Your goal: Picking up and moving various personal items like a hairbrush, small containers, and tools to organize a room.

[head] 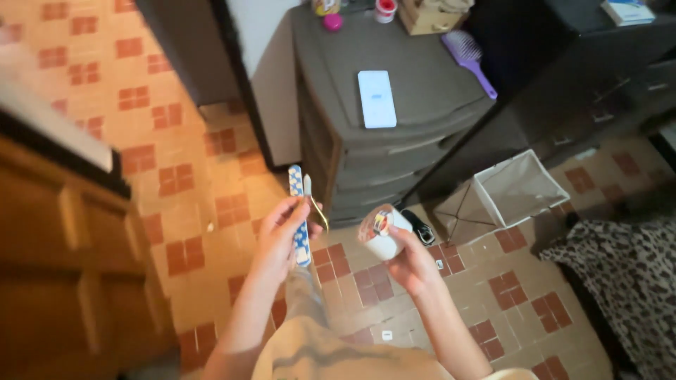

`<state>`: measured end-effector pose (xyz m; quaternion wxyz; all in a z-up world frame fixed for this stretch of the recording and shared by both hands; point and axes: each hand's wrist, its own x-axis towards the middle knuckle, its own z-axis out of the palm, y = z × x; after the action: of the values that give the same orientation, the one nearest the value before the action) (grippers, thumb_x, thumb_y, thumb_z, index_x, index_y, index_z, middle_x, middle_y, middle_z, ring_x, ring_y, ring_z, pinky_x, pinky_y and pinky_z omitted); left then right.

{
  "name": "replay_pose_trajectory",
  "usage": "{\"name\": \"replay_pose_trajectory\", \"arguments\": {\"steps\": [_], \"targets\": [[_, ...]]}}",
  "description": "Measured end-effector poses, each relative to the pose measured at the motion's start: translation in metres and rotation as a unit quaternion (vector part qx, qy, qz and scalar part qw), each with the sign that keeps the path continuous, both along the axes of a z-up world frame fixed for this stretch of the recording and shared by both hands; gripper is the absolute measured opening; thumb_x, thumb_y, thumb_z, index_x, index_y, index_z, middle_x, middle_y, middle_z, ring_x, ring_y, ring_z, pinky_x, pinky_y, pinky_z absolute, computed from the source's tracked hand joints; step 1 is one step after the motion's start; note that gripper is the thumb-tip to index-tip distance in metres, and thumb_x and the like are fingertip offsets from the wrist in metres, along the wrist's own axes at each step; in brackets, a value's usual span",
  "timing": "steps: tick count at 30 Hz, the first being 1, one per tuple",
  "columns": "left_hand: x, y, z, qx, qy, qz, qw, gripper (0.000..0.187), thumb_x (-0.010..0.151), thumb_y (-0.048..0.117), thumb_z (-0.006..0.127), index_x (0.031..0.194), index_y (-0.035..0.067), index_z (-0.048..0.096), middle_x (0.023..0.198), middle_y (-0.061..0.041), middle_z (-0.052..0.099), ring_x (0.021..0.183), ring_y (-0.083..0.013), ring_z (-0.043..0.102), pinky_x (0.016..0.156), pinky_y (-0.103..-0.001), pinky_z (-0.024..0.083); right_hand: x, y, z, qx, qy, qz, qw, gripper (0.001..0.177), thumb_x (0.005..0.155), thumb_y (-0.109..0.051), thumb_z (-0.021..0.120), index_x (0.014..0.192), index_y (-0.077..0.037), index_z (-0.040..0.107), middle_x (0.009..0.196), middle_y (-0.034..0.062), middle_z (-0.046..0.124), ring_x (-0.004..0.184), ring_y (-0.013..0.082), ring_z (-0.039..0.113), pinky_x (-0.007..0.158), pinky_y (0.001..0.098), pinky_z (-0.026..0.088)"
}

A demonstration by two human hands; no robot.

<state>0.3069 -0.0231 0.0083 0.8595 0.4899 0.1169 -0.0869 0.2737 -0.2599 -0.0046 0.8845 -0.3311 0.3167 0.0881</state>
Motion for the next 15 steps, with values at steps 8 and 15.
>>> {"name": "replay_pose_trajectory", "arguments": {"steps": [8,15], "targets": [[0.230,0.011,0.032,0.126,-0.050,-0.114,0.984,0.024,0.096,0.021,0.074,0.111,0.003,0.074,0.098,-0.015,0.076,0.073,-0.0219,0.074,0.067,-0.030,0.062,0.177,0.031,0.090,-0.061,-0.043,-0.128,0.989,0.042,0.081,-0.005,0.077,0.120,-0.004,0.060,0.108,0.0122,0.066,0.100,0.0285,0.067,0.087,0.0470,0.055],[0.420,-0.050,0.000,0.377,-0.213,-0.180,0.883,0.028,0.093,0.039,0.079,0.108,0.016,0.080,0.103,-0.006,0.078,0.105,-0.0258,0.074,0.096,-0.036,0.055,0.268,0.003,0.073,-0.116,-0.049,-0.153,0.980,0.047,0.081,-0.008,0.078,0.122,-0.006,0.057,0.107,0.0116,0.066,0.094,0.0250,0.068,0.074,0.0436,0.055]]}}
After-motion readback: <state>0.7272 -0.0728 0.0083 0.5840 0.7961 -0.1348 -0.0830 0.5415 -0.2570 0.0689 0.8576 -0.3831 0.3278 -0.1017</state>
